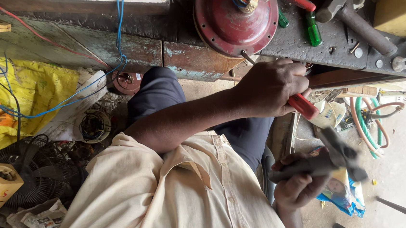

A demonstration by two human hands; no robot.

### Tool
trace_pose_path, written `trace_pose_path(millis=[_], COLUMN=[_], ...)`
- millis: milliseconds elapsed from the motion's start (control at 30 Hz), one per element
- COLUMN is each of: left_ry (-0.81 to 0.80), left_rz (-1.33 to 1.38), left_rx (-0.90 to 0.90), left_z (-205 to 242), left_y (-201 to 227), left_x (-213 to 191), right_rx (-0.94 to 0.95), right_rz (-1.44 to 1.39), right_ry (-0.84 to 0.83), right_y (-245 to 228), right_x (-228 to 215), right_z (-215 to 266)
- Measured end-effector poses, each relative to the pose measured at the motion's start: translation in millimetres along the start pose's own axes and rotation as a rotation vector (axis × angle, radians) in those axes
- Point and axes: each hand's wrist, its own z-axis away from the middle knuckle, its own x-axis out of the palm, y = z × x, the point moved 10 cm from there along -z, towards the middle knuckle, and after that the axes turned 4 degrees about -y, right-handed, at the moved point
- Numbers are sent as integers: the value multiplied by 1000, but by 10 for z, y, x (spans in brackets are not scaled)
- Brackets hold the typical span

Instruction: The person repairs a ceiling fan light fixture by connecting wires to a socket and securing it to a metal base. They use a screwdriver to tighten connections, pliers to adjust wires, and a hammer to tap the socket into place.

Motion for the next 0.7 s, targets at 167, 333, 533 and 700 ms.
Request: trace_pose_path(millis=[167,333,533,700], left_ry=[-13,-35,-20,-45], left_rz=[28,7,8,-20], left_rx=[-28,-20,-5,-30], left_z=[4,17,44,16], left_y=[-30,-42,-36,-162], left_x=[39,76,73,-143], right_rx=[64,118,146,253], right_rz=[4,-261,129,-179], right_ry=[-52,151,14,277], right_y=[188,342,548,545], right_x=[-81,-686,-368,-527], right_z=[34,154,159,58])
